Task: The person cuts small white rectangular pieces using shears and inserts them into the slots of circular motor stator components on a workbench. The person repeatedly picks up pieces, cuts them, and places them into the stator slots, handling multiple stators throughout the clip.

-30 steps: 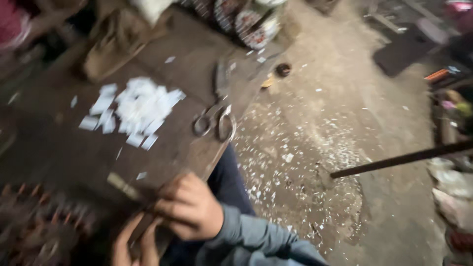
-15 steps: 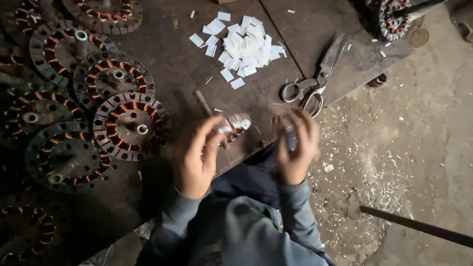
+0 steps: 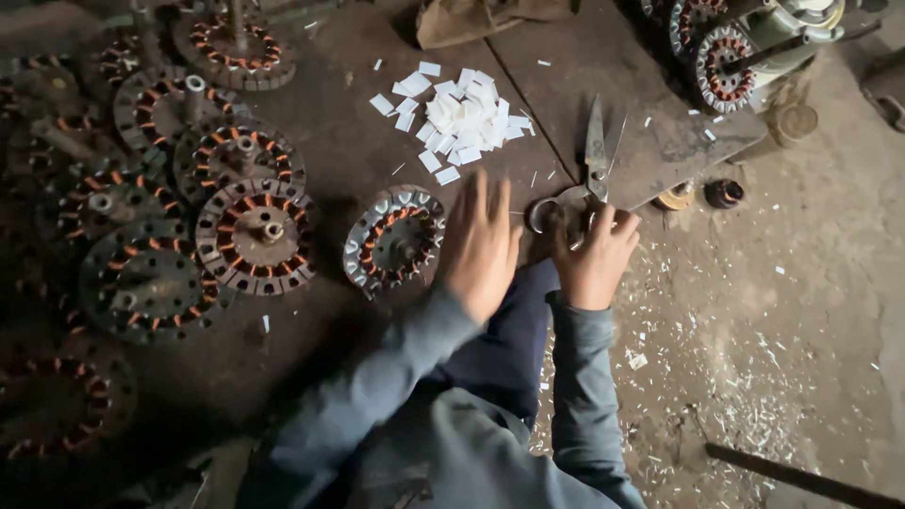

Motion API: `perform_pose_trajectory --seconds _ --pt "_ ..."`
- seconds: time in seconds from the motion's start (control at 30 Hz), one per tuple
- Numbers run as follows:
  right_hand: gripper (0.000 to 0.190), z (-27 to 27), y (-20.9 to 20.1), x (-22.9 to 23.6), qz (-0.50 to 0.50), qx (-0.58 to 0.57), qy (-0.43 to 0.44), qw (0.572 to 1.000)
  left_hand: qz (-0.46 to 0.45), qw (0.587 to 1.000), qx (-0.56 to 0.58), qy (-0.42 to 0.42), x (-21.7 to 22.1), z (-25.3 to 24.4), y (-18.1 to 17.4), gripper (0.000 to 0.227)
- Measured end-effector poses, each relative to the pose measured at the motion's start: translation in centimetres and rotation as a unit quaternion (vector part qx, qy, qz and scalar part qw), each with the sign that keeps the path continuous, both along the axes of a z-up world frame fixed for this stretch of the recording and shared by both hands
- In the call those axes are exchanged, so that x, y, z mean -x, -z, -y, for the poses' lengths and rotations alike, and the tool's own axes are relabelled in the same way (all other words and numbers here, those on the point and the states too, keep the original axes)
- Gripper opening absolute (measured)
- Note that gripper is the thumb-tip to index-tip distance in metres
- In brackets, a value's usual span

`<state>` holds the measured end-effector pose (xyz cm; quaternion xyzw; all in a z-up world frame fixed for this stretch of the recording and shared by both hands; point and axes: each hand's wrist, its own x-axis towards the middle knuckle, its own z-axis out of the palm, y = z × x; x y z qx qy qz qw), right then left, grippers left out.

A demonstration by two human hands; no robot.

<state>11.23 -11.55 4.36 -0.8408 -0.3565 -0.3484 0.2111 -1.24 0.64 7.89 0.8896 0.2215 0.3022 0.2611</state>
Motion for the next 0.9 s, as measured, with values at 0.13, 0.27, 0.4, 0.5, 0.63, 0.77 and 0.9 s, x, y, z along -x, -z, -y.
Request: perform_pose_trajectory --seconds 0.13,0.27,0.4,0.5,0.63,0.77,0.9 --pt "0.042 3.0 2.3 -1.7 -0.225 -0.051 -0.042 0.972 -0.188 0.980 0.027 -0.060 -4.8 -1.3 3.5 0.088" --pt "0.041 5.9 5.5 -1.6 -0.465 -0.211 -0.115 0.852 -0.107 0.994 -0.021 -0.009 -2.7 2.1 6.5 0.084" --pt "0.030 9.8 7.6 -0.1 -0.707 -0.341 -0.290 0.548 -0.027 0.992 0.015 0.121 0.1 3.5 8.2 0.040" --pt "0.031 11.4 10.9 2.2 -0.719 -0.322 -0.327 0.521 0.028 0.987 0.008 0.156 0.9 3.0 8.6 0.037" --pt "0.028 11.6 16.1 4.9 -0.741 -0.284 -0.283 0.538 0.169 0.939 0.265 0.139 -0.2 2.7 7.8 0.020" --pt "0.039 11.6 19.3 7.9 -0.647 -0.101 -0.265 0.708 0.202 0.803 0.546 0.129 -1.3 1.6 8.5 0.024" --pt "0.044 11.5 17.7 9.3 -0.721 -0.148 -0.298 0.607 0.195 0.809 0.535 0.145 -1.3 1.1 9.8 0.015"
